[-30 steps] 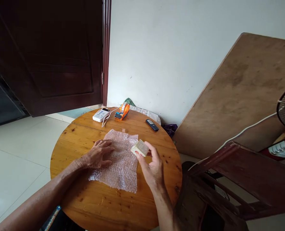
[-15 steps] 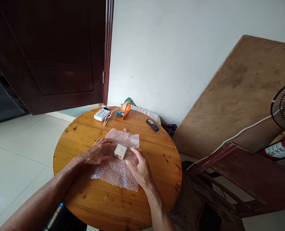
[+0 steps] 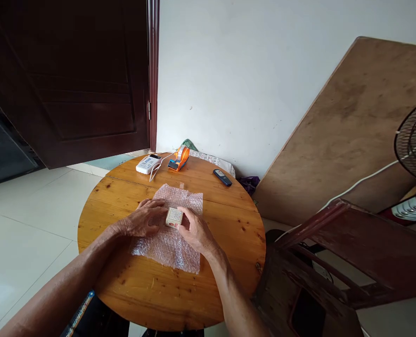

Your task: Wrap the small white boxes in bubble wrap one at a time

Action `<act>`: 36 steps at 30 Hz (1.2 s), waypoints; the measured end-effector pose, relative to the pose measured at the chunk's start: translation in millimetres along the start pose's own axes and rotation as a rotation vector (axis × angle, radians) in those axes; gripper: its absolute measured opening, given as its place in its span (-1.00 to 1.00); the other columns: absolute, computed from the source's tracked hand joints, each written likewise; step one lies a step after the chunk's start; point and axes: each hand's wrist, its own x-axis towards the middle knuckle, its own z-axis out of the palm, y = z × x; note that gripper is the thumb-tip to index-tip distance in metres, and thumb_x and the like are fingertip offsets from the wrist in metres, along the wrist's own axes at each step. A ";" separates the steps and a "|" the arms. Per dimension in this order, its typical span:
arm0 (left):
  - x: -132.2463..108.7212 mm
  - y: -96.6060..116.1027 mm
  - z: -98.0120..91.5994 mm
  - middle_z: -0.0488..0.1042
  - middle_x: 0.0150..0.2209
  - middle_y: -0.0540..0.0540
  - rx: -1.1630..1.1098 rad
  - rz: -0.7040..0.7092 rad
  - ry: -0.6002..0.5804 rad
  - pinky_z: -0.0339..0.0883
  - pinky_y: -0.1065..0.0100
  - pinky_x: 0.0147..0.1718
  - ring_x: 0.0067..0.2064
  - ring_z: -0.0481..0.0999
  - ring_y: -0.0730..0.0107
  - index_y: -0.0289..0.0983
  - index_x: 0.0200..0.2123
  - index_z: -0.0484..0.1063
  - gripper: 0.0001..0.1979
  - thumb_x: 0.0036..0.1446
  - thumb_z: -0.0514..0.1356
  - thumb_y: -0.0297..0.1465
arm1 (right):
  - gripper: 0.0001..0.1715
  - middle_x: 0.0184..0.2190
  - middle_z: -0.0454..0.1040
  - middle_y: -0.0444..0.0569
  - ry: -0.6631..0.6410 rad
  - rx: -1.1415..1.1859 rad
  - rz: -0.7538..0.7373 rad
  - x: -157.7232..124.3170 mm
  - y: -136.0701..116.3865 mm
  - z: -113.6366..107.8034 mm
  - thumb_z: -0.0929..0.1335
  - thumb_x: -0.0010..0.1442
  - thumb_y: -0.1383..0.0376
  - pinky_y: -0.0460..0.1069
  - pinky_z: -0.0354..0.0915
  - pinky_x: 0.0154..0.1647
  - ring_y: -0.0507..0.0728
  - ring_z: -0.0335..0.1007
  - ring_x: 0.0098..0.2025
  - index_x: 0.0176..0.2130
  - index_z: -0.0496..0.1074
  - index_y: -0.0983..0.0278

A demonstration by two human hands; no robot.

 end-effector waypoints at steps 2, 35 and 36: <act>0.9 -1.1 0.8 0.26 0.27 -0.17 0.001 0.005 0.000 -0.10 -0.09 0.28 0.31 0.16 -0.05 -0.09 0.18 0.33 -0.28 -0.15 0.28 -0.41 | -0.38 0.07 0.49 0.05 -0.001 -0.012 0.008 -1.0 -0.3 -1.4 0.34 0.08 0.42 0.16 0.32 0.14 0.21 0.43 0.09 0.15 0.33 0.19; 23.4 52.2 -5.3 0.51 -0.44 -0.01 -0.369 -0.407 0.289 0.24 0.42 -0.37 -0.40 0.42 0.42 -0.29 -0.36 0.49 -0.88 0.00 0.18 -0.41 | -0.58 -0.20 0.59 0.00 0.023 0.001 0.094 18.9 13.3 -26.2 0.31 0.22 0.15 0.02 0.37 -0.18 0.18 0.54 -0.17 0.05 0.41 0.19; 23.6 50.0 -3.4 0.48 -0.47 0.01 -0.410 -0.416 0.291 0.21 0.43 -0.39 -0.43 0.39 0.44 -0.30 -0.38 0.48 -0.88 0.00 0.17 -0.42 | -0.49 -0.11 0.57 0.03 -0.017 0.062 0.102 19.4 15.8 -26.3 0.34 0.19 0.10 0.05 0.37 -0.11 0.20 0.52 -0.08 0.10 0.38 0.20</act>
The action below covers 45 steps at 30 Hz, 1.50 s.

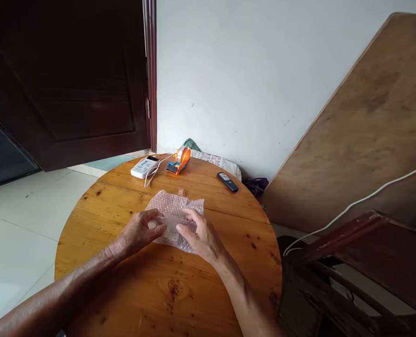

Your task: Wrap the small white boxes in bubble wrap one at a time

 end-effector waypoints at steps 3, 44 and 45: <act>1.1 -6.2 1.9 0.40 -0.51 0.04 -0.119 -0.025 -0.027 0.16 0.45 -0.44 -0.45 0.32 0.48 -0.31 -0.43 0.44 -0.89 -0.03 0.16 -0.39 | -0.31 0.01 0.51 0.08 -0.092 0.147 0.026 -1.5 3.5 0.3 0.40 0.11 0.05 0.13 0.34 0.04 0.25 0.44 0.05 0.17 0.32 0.22; -15.5 -27.6 -27.1 0.39 -0.54 0.04 -0.456 -0.392 -0.119 0.08 0.46 -0.58 -0.55 0.30 0.52 -0.34 -0.32 0.43 -0.63 -0.22 0.23 -0.24 | -0.83 -0.27 0.45 0.02 -0.098 -0.821 -0.427 -24.9 -69.4 22.4 0.45 0.16 0.19 0.11 0.12 -0.18 0.24 0.29 -0.17 -0.25 0.48 0.21; -17.0 -23.9 -25.0 0.41 -0.52 0.02 -0.529 -0.388 -0.106 0.09 0.46 -0.57 -0.54 0.31 0.52 -0.35 -0.33 0.43 -0.64 -0.24 0.23 -0.24 | -0.80 -0.26 0.46 0.03 -0.088 -0.815 -0.426 -25.1 -69.2 23.6 0.45 0.15 0.20 0.12 0.13 -0.17 0.24 0.30 -0.17 -0.21 0.47 0.21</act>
